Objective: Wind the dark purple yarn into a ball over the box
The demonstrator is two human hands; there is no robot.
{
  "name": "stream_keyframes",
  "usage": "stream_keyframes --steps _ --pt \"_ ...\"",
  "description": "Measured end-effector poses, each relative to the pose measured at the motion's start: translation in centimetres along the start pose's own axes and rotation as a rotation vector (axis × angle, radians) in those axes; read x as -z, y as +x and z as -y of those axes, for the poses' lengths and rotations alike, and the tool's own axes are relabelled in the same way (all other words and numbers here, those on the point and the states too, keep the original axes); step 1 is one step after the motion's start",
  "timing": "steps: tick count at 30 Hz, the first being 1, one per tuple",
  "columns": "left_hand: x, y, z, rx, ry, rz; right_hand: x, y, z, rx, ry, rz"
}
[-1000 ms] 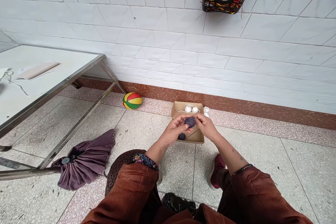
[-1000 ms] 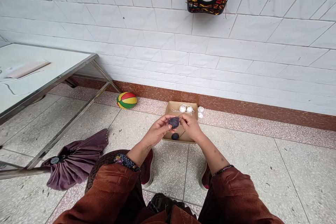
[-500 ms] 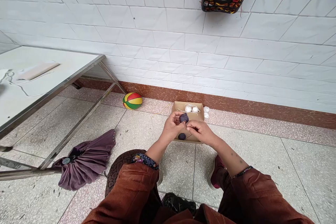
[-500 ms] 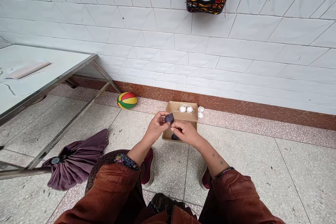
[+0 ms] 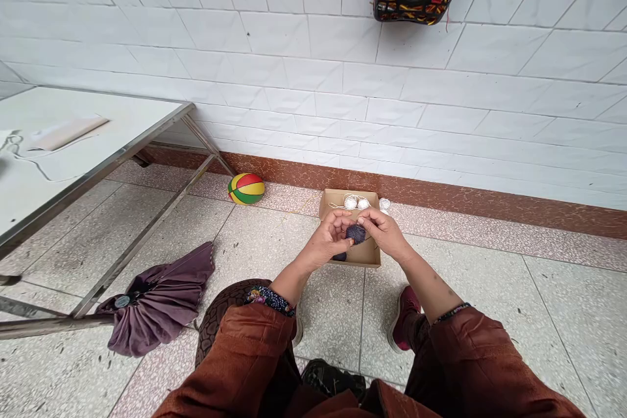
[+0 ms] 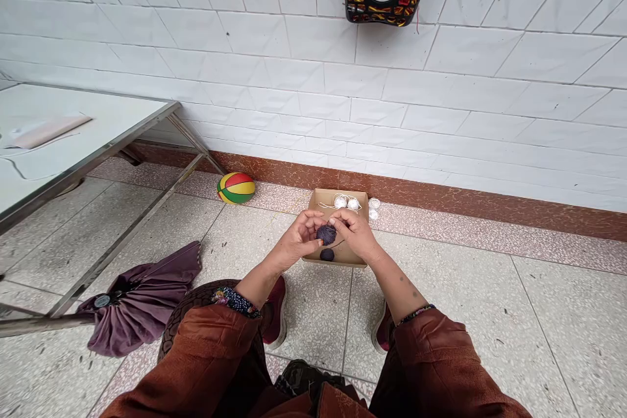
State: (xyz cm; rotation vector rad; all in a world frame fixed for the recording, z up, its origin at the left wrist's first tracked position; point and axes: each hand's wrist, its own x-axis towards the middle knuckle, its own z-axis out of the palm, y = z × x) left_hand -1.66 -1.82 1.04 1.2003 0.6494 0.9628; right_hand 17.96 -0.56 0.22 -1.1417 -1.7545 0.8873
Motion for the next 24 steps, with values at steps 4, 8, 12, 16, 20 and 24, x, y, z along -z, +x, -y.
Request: stream_keyframes --steps 4,8,12,16,20,24 --pt "0.8 0.4 -0.5 -0.053 -0.082 -0.086 -1.4 -0.4 -1.1 -0.075 -0.029 0.041" --pt "2.2 2.0 -2.1 -0.106 0.02 -0.186 -2.7 -1.0 -0.2 0.035 -0.132 0.153" --pt "3.3 4.3 -3.7 -0.129 0.236 -0.236 -1.9 -0.5 3.6 0.195 -0.29 0.158" --pt "3.2 5.2 -3.9 -0.18 0.316 -0.213 0.6 1.4 6.8 0.311 -0.338 0.06" --pt "1.9 4.1 -3.6 -0.172 0.288 -0.025 2.4 3.1 6.2 0.274 -0.224 -0.093" --pt "1.3 3.5 -3.2 -0.152 0.048 0.138 1.9 3.5 3.4 0.169 -0.09 -0.166"
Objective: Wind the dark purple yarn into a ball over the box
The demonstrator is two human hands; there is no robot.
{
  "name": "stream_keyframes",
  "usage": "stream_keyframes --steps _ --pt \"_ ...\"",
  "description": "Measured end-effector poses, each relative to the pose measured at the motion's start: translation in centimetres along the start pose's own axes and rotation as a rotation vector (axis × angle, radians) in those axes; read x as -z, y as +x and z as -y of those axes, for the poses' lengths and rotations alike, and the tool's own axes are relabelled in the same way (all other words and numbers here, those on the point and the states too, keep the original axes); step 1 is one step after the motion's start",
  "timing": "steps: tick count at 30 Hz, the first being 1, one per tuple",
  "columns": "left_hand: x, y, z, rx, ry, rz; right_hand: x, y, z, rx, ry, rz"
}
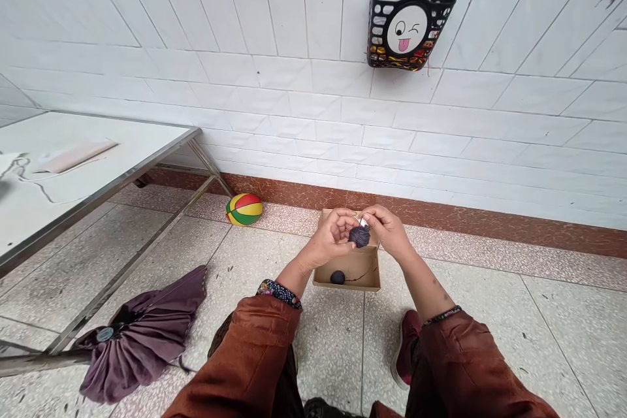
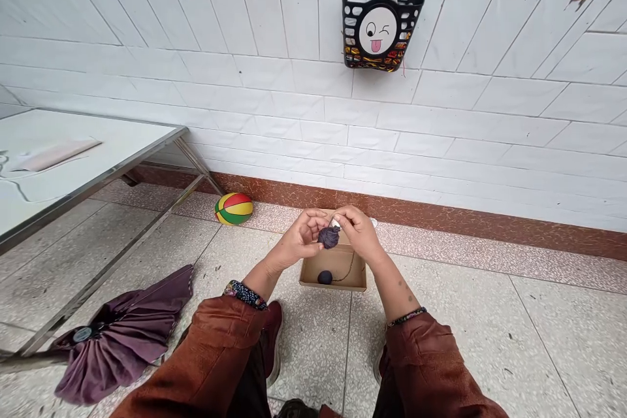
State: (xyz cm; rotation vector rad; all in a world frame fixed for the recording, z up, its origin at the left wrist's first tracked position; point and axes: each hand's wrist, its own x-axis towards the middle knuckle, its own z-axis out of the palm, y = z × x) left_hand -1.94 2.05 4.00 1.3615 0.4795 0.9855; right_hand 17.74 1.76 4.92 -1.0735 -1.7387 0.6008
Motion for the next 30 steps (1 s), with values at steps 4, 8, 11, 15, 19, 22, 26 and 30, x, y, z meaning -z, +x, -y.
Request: stream_keyframes --steps 4,8,11,15,19,22,26,30 --pt "0.8 0.7 0.7 -0.04 -0.08 -0.176 -1.9 -1.4 -1.3 -0.032 -0.081 0.115" --pt "1.9 1.8 1.6 -0.025 0.053 -0.364 -2.9 -2.5 -0.7 0.018 -0.179 0.206" --pt "2.0 2.3 2.1 -0.004 0.251 -0.412 -2.5 -2.8 0.3 0.101 -0.226 0.262" --pt "1.1 1.8 2.4 -0.027 0.432 -0.335 -0.9 -2.4 1.2 0.159 -0.191 0.23" --pt "0.0 0.9 1.9 -0.003 0.399 -0.136 0.6 -1.6 0.4 0.07 -0.109 0.073" --pt "-0.4 0.5 1.6 0.03 0.236 0.007 0.8 -1.3 -1.3 -0.027 -0.061 -0.027" --pt "-0.3 0.8 1.6 0.013 -0.044 -0.084 -0.4 -1.7 -2.8 -0.086 -0.063 0.031" --pt "0.1 1.5 1.8 -0.013 -0.068 -0.332 -1.9 -2.7 -2.0 -0.025 -0.136 0.146"
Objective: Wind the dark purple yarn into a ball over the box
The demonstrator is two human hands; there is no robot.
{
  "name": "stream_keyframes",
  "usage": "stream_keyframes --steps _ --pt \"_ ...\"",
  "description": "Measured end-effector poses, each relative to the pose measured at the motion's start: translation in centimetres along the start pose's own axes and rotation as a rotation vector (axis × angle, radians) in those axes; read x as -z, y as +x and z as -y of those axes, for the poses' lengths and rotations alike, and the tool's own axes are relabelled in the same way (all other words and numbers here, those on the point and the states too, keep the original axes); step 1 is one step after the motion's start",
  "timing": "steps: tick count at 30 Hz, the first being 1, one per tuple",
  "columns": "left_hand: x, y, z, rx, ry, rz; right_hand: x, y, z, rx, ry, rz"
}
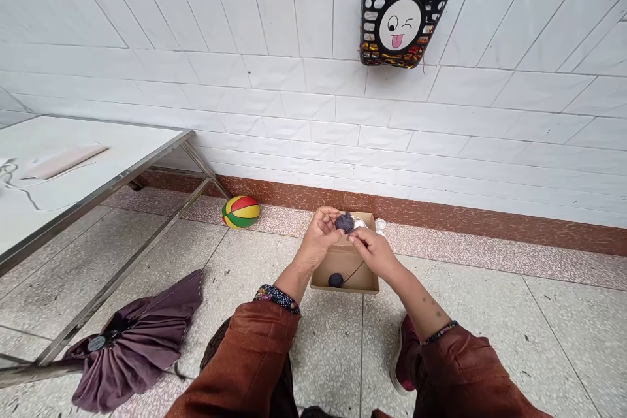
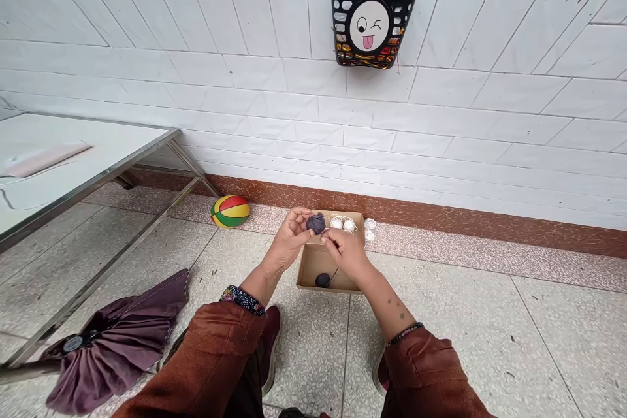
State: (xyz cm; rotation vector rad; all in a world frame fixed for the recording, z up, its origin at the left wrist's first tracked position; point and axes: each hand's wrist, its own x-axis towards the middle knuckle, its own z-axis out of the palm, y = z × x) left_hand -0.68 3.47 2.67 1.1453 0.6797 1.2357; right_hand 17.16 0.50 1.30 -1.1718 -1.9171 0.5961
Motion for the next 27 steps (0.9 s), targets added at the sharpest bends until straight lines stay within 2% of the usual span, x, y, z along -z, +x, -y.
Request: stream_keyframes --steps 4,8,11,14,17,19,22,27 --pt "0.1 0.6 0.5 0.007 0.091 -0.108 0.1 -0.7 2.0 0.105 -0.042 0.094" --pt "0.0 0.6 0.8 0.021 0.182 -0.076 1.5 -0.7 3.4 0.171 -0.006 0.097" --pt "-0.1 0.1 0.7 0.013 0.222 0.0 2.7 -0.2 3.4 0.162 0.058 -0.007" --pt "-0.2 -0.5 0.4 0.021 0.228 0.148 3.2 0.5 2.4 0.086 0.102 -0.114" --pt "-0.2 -1.0 0.3 0.036 0.124 0.297 3.0 1.0 0.9 -0.013 0.132 -0.189" --pt "-0.2 -1.2 0.3 0.035 0.016 0.335 2.4 1.1 0.1 -0.057 0.142 -0.19" --pt "0.0 -1.2 0.0 0.029 -0.111 0.272 1.2 1.0 -0.6 -0.085 0.122 -0.129" --pt "0.5 -0.3 -0.1 0.005 -0.078 -0.006 -0.6 0.2 -0.1 -0.023 0.009 -0.018"
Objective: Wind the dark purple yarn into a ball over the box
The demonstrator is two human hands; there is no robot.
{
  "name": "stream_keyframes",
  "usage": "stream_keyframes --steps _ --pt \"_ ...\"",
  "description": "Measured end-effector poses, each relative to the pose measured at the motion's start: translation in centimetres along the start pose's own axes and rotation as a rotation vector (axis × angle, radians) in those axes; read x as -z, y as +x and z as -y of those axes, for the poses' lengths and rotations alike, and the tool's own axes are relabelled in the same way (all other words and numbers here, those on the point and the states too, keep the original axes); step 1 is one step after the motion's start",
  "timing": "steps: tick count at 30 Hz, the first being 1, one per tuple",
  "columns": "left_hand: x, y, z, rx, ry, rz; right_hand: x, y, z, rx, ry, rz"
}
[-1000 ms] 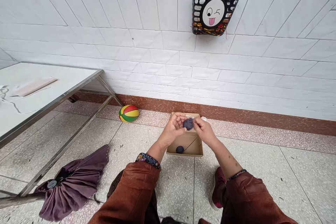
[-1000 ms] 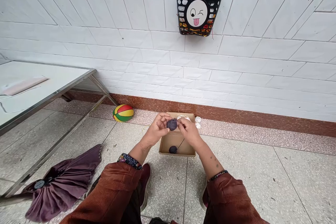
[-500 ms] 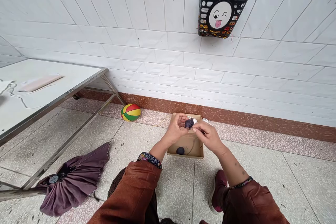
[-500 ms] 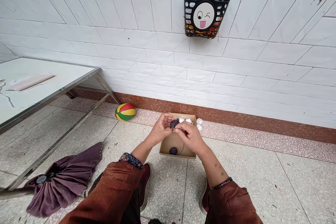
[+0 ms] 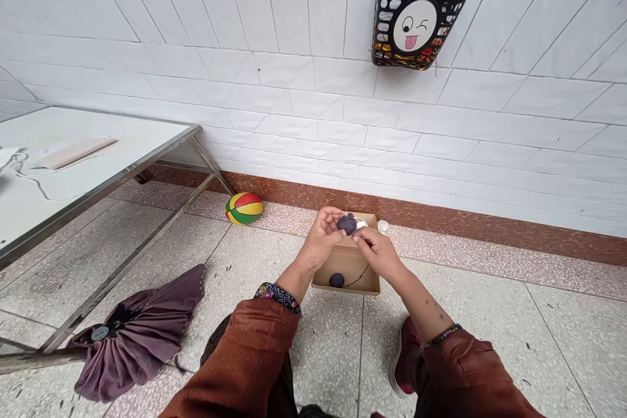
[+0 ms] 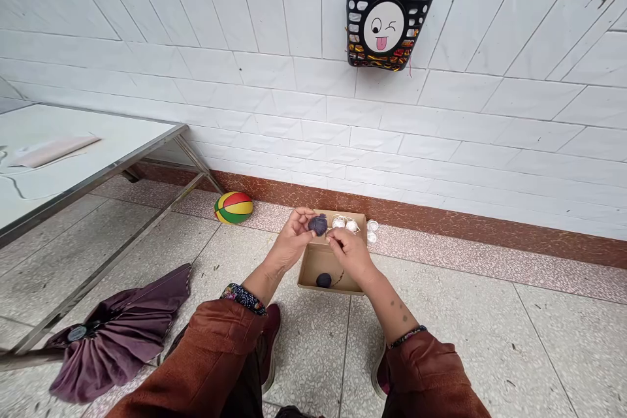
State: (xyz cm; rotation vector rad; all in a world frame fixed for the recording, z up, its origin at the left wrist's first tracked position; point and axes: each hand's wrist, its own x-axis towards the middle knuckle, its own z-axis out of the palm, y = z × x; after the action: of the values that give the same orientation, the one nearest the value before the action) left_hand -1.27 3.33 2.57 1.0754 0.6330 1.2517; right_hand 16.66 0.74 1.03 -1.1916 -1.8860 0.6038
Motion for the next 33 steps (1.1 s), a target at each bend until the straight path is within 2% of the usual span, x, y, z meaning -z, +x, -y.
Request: stream_keyframes --steps 4,7,9,12,15,18,21,23,28,33 --pt "0.3 0.8 0.5 -0.012 0.135 -0.086 -0.1 -0.5 1.6 0.131 -0.011 0.098" --pt "0.1 0.9 1.0 -0.008 0.241 -0.045 0.8 -0.5 2.8 0.199 0.015 0.117" --pt "-0.1 0.6 1.1 -0.003 0.273 0.007 1.7 -0.4 3.1 0.208 0.032 0.059" --pt "-0.4 -0.1 1.4 0.037 0.264 0.134 2.9 0.1 2.5 0.164 0.064 -0.06" --pt "-0.6 -0.8 1.7 0.085 0.173 0.266 3.5 0.5 1.1 0.089 0.085 -0.122" --pt "-0.9 -1.1 1.7 0.109 0.028 0.302 3.2 0.6 -0.2 -0.015 0.091 -0.162" --pt "-1.1 -1.1 1.3 0.109 -0.085 0.226 2.4 0.4 -0.9 -0.106 0.082 -0.15" --pt "-1.1 -0.8 1.0 0.091 -0.117 0.132 1.8 0.1 -0.9 -0.112 0.059 -0.095" --pt "-0.5 0.2 1.0 0.05 -0.083 -0.063 0.8 -0.8 0.3 0.013 0.006 0.042" --pt "0.3 1.0 1.9 -0.007 0.043 -0.106 1.1 -1.3 2.1 0.124 -0.012 0.167"
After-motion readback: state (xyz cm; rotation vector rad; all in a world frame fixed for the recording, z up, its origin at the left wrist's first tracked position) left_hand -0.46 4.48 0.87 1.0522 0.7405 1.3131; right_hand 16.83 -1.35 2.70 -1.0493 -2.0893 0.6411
